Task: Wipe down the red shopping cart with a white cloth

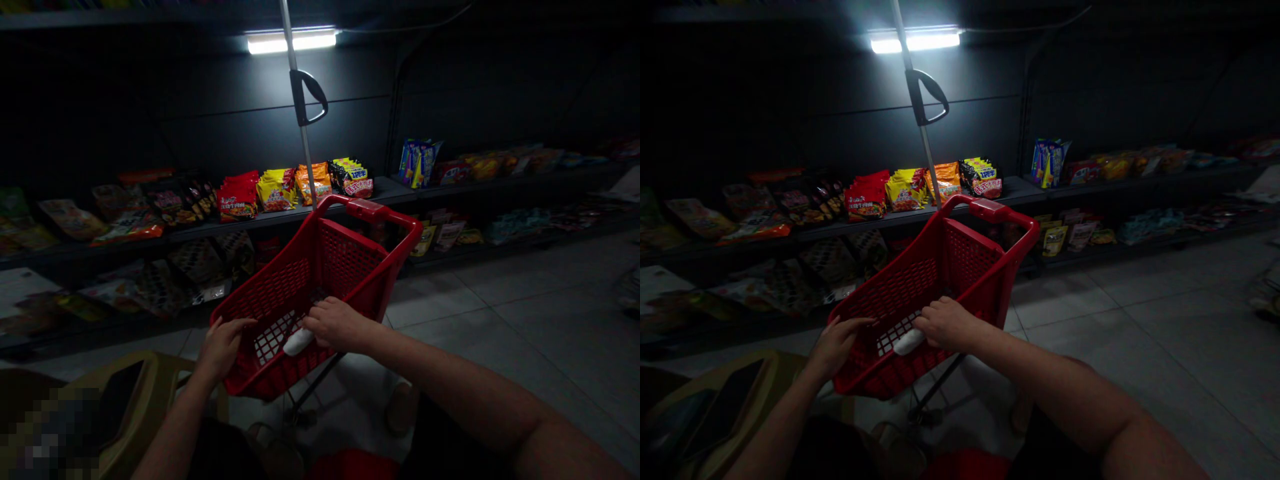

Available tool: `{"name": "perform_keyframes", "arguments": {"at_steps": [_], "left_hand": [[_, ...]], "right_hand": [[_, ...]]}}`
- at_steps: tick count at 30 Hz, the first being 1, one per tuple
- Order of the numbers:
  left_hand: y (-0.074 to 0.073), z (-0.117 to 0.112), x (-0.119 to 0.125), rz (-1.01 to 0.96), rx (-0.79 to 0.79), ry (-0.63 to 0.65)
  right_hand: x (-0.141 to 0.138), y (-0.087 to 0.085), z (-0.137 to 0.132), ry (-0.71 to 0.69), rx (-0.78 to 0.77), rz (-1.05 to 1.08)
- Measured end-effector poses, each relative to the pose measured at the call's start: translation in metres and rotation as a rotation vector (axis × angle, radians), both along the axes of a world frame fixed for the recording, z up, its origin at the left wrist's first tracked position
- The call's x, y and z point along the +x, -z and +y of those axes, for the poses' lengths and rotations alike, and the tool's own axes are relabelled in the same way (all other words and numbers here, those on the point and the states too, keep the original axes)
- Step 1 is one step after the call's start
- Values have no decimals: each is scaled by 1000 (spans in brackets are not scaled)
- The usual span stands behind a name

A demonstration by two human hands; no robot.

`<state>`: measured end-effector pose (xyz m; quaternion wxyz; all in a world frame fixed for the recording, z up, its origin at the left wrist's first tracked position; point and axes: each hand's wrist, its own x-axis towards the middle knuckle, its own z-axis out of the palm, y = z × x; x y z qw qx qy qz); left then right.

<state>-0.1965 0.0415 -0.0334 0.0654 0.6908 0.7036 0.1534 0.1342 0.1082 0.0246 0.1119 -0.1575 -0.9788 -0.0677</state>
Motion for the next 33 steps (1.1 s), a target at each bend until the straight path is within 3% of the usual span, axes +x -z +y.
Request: {"name": "perform_keyframes", "arguments": {"at_steps": [8, 12, 15, 17, 23, 26, 29, 31, 33], "left_hand": [[5, 21, -13, 10, 0, -14], [3, 32, -2, 50, -20, -6], [-2, 38, 10, 77, -38, -11], [-6, 40, 18, 83, -57, -8], [-11, 41, 37, 99, -65, 16], [-10, 41, 41, 119, -68, 31], [-7, 41, 40, 117, -71, 10], [-4, 40, 38, 95, -92, 6], [-1, 40, 36, 84, -105, 13]], "right_hand": [[128, -51, 55, 251, 94, 31], [150, -59, 64, 299, 96, 63], [131, -49, 57, 298, 99, 28], [99, -34, 42, 250, 59, 1], [-55, 28, -50, 104, -37, 186], [-108, 47, -83, 24, -28, 267], [-102, 59, -84, -109, 10, 292], [-65, 70, -73, -138, 28, 344], [-10, 81, -59, -33, 34, 462]]}}
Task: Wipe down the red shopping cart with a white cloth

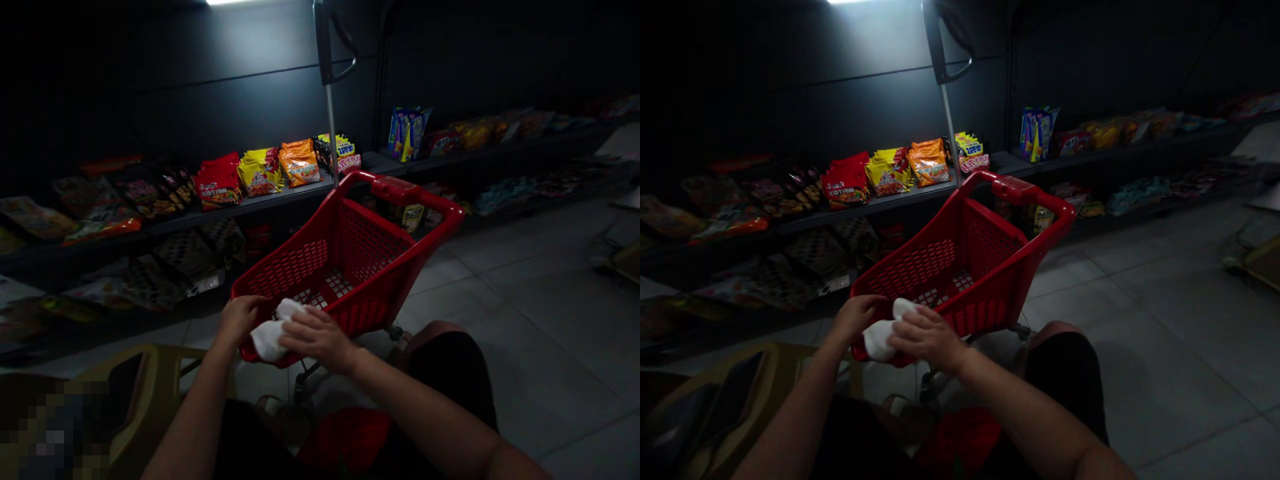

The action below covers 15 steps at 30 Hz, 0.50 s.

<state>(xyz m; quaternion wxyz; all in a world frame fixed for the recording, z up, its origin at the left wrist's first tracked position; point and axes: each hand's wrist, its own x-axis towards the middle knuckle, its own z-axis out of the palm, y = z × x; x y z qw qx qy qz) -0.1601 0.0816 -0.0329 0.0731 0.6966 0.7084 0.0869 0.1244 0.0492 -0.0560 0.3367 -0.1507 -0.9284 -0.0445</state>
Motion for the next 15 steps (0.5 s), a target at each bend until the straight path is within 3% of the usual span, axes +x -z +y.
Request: {"name": "perform_keyframes", "arguments": {"at_steps": [4, 7, 9, 11, 15], "left_hand": [[3, -3, 1, 39, 21, -20], [1, -8, 8, 57, 24, -41], [0, -10, 13, 52, 30, -45], [-2, -10, 17, 39, 34, -34], [-2, -4, 17, -1, 28, -13]], "right_hand": [[110, 9, 27, 403, -64, 340], [141, 7, 42, 759, -181, 673], [129, 9, 46, 908, -285, 862], [100, 16, 41, 937, -392, 969], [46, 33, 16, 742, -518, 834]]}}
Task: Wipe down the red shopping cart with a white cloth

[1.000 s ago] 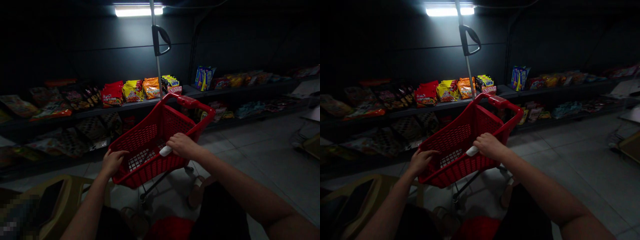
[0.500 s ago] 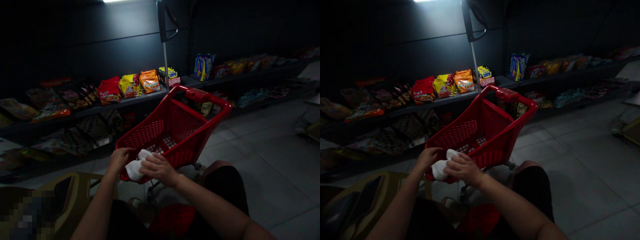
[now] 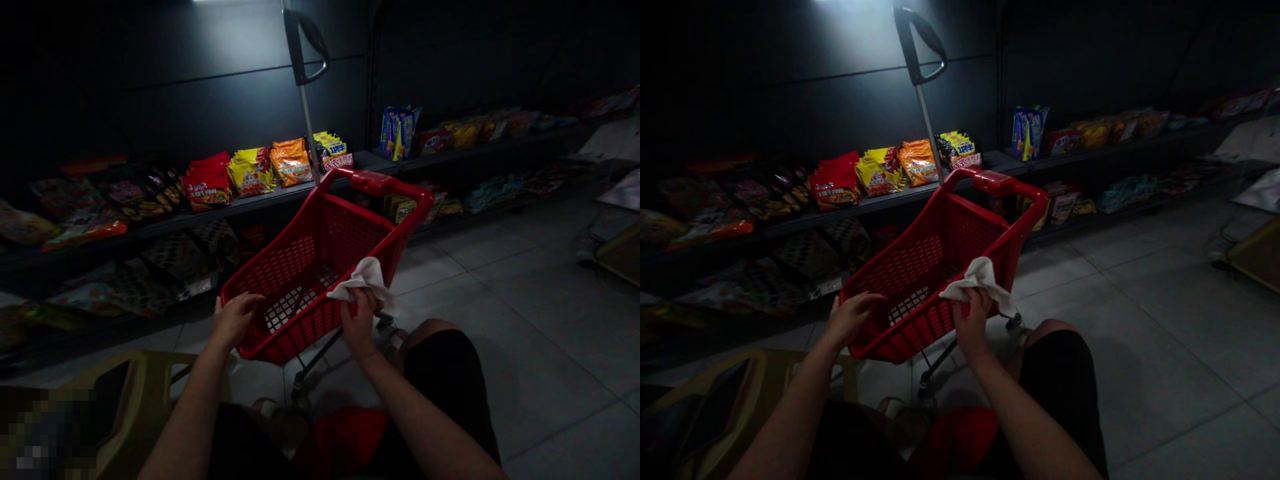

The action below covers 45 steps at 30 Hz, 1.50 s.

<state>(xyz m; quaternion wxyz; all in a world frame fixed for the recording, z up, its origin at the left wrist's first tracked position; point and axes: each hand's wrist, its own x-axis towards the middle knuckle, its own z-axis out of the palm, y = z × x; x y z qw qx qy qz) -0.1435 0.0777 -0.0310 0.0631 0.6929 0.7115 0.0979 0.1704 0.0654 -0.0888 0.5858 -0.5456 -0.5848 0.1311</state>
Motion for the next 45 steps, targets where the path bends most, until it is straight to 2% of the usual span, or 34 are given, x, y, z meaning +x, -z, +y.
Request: {"name": "perform_keyframes", "arguments": {"at_steps": [2, 4, 9, 12, 14, 16, 19, 22, 25, 28, 30, 32, 35, 37, 39, 40, 42, 45], "left_hand": [[0, 3, -2, -3, -15, 8], [0, 4, -3, 8, -24, 2], [1, 6, 0, 14, -29, -33], [2, 10, 5, 15, -18, -47], [1, 13, 8, 23, -11, -55], [-1, 15, 12, 34, -12, -58], [-5, 16, 14, 46, -25, -52], [-6, 14, 12, 50, -32, -48], [-6, 11, 6, 44, -31, -67], [-5, 7, -1, 27, -29, -89], [-5, 4, -3, 21, -29, -111], [-5, 1, -4, 9, -31, -126], [-6, -2, -2, -26, -15, -135], [-6, -2, 0, -41, 2, -143], [-6, 0, 2, -44, 14, -150], [-6, 0, 2, -43, 16, -150], [-5, 2, 3, -36, 16, -149], [-4, 3, 1, -19, 16, -162]], "right_hand": [[-5, 4, -4, -121, 15, -108], [5, 4, 6, -147, 30, -166], [47, 11, 56, 110, 26, 21], [54, 23, 73, 138, -41, 132], [48, 26, 77, 131, -70, 174], [34, 21, 77, 126, -63, 161], [-4, 10, 61, 101, -46, 91], [-56, 10, 21, -32, -21, 56], [-101, 23, -28, -360, 56, -122], [-116, 34, -51, -628, 146, -350], [-105, 39, -43, -685, 166, -364], [-78, 44, -21, -591, 97, -194], [-24, 55, 24, -212, -92, 175], [5, 62, 51, -36, -146, 276], [14, 67, 68, 35, -173, 320], [7, 69, 69, 40, -183, 345], [-26, 73, 54, -17, -213, 419], [-102, 82, -6, -258, -276, 540]]}}
